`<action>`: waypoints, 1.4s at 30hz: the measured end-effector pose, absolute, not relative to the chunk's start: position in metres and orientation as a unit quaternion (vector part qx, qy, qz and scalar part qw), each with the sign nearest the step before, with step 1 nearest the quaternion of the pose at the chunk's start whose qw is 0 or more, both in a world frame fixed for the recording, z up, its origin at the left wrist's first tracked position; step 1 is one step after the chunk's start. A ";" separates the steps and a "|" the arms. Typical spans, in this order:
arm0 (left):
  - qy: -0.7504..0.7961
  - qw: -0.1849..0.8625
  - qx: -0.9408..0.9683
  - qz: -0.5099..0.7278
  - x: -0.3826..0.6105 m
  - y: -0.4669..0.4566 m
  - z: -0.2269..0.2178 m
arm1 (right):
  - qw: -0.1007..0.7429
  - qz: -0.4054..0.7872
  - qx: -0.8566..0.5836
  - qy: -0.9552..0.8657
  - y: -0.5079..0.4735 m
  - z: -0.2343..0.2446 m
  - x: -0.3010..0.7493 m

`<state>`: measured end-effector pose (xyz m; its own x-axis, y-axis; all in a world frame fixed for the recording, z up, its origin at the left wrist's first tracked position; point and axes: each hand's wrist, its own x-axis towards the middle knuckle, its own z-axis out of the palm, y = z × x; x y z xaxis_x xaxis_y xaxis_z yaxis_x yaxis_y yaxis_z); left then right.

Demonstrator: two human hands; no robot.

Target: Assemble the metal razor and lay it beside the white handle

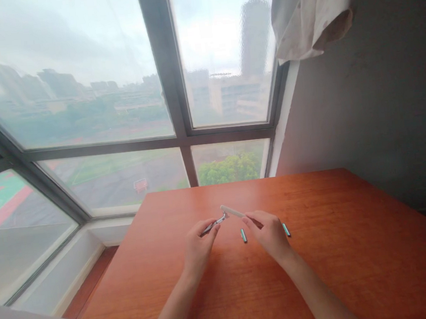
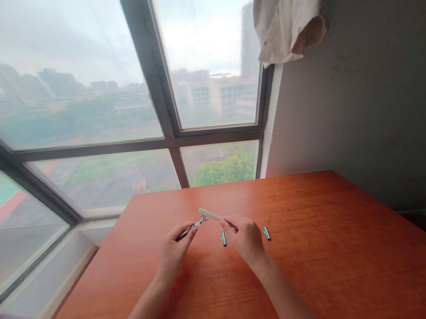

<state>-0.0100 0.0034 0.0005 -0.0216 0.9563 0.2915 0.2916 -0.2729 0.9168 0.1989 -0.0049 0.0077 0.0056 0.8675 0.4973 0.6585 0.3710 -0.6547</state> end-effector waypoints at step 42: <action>0.438 0.527 0.497 0.532 -0.008 0.005 0.007 | 0.511 0.237 -0.492 -0.664 -0.006 0.013 0.198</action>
